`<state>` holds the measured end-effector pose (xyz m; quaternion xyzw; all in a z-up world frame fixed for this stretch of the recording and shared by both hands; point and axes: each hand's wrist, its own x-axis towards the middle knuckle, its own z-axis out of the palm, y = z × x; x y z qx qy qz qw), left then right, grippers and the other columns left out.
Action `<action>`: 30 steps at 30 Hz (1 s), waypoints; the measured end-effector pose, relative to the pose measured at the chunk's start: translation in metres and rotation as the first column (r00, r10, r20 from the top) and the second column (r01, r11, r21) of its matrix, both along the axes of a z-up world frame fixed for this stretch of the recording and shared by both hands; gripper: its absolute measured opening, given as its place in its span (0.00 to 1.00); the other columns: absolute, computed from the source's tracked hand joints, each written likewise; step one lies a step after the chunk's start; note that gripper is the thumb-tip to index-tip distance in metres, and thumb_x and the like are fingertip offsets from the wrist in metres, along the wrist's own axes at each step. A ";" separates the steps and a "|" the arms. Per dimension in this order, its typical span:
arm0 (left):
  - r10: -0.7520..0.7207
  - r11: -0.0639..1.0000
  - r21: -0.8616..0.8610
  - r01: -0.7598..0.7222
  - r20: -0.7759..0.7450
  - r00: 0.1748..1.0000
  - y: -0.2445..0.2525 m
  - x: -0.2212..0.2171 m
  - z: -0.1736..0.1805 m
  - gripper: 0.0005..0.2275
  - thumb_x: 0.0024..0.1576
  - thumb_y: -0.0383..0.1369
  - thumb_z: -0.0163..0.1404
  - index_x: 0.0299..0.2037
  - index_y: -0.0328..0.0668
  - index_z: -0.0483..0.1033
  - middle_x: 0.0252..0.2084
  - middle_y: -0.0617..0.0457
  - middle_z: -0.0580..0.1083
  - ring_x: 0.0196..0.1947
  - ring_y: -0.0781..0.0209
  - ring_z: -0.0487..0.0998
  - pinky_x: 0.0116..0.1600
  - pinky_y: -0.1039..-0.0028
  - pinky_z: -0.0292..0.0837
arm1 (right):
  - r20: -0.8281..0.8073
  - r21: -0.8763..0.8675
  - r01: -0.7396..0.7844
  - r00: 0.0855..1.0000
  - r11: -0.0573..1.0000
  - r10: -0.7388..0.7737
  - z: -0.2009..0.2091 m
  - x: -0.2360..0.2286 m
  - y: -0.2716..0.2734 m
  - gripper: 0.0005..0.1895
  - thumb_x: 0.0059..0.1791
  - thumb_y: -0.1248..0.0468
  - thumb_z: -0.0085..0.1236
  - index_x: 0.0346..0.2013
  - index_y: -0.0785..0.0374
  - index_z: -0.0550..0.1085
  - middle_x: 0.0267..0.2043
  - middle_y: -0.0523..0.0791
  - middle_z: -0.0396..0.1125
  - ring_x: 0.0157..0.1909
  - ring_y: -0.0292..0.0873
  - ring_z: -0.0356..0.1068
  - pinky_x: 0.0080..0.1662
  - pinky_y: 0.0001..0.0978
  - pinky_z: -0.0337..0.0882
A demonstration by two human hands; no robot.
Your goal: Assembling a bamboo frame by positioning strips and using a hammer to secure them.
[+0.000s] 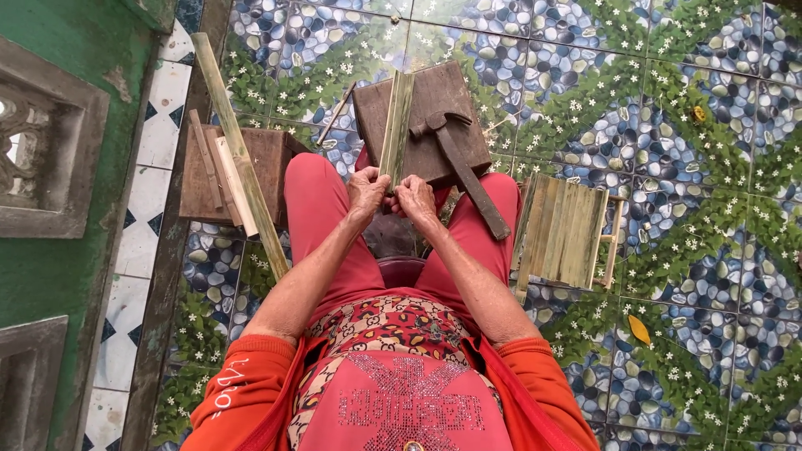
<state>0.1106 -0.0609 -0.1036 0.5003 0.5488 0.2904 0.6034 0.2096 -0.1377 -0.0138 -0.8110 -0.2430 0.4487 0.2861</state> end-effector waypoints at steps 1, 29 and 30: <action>-0.001 1.000 0.000 0.001 0.001 1.000 -0.002 -0.001 0.009 0.09 0.47 0.27 0.56 0.36 0.32 0.82 0.26 0.37 0.77 0.19 0.55 0.80 0.24 0.71 0.82 | 0.001 0.000 0.001 1.000 1.000 -0.001 0.000 0.001 -0.002 0.10 0.42 0.55 0.49 0.20 0.50 0.76 0.14 0.39 0.71 0.18 0.35 0.74 0.27 0.24 0.74; -0.118 0.837 0.499 0.225 -0.235 0.965 0.059 -0.057 0.050 0.12 0.54 0.27 0.53 0.48 0.35 0.76 0.35 0.38 0.74 0.27 0.47 0.79 0.28 0.65 0.77 | -0.161 0.446 0.685 0.695 0.577 -0.701 0.122 0.160 -0.224 0.09 0.50 0.66 0.38 0.38 0.53 0.69 0.24 0.36 0.61 0.23 0.25 0.60 0.24 0.11 0.62; -0.059 0.679 0.676 0.286 -0.337 0.939 0.071 -0.064 0.053 0.10 0.53 0.24 0.54 0.45 0.38 0.79 0.34 0.41 0.72 0.32 0.42 0.78 0.35 0.62 0.75 | -0.201 0.452 0.752 0.610 0.480 -0.766 0.103 0.188 -0.247 0.15 0.45 0.74 0.38 0.41 0.56 0.68 0.26 0.39 0.63 0.23 0.27 0.64 0.24 0.12 0.68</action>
